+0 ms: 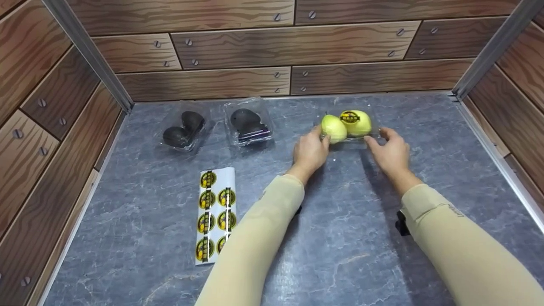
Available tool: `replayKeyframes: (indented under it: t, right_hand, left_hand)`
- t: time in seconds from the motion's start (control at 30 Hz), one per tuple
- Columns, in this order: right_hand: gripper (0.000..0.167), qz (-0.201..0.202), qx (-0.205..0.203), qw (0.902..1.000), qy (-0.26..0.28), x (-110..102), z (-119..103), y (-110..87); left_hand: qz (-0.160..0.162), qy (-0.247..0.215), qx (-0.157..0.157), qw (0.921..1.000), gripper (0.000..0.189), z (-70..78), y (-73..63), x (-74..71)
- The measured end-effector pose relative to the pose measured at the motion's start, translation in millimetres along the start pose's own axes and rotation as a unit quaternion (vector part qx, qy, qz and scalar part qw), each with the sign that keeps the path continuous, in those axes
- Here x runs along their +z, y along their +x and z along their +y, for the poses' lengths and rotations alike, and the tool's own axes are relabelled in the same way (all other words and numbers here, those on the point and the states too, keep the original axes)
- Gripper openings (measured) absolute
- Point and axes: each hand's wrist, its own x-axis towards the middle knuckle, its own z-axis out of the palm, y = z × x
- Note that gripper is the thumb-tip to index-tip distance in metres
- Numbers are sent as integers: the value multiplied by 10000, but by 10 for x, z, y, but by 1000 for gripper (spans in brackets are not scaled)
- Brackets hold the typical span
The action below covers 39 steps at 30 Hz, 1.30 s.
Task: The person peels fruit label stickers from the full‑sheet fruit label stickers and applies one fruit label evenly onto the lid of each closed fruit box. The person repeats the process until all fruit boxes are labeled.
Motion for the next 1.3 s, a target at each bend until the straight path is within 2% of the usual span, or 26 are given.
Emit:
replayKeyframes:
  t: [0.27,0.63,0.93,1.3]
  right_hand:
    - [63,42,107,9999,5,-4,4,96]
    - [64,40,145,9997,189,-18,25,204]
    - [63,172,118,9997,90,17,51,233]
    - [62,166,182,9997,80,12,52,248]
  left_hand:
    - [-212,-47,179,9996,51,32,96,30]
    - [-519,-513,362,9967,58,53,182,55]
    - [-714,-777,202,9942,60,60,212,53]
    - [-800,-814,135,9934,62,79,230,49]
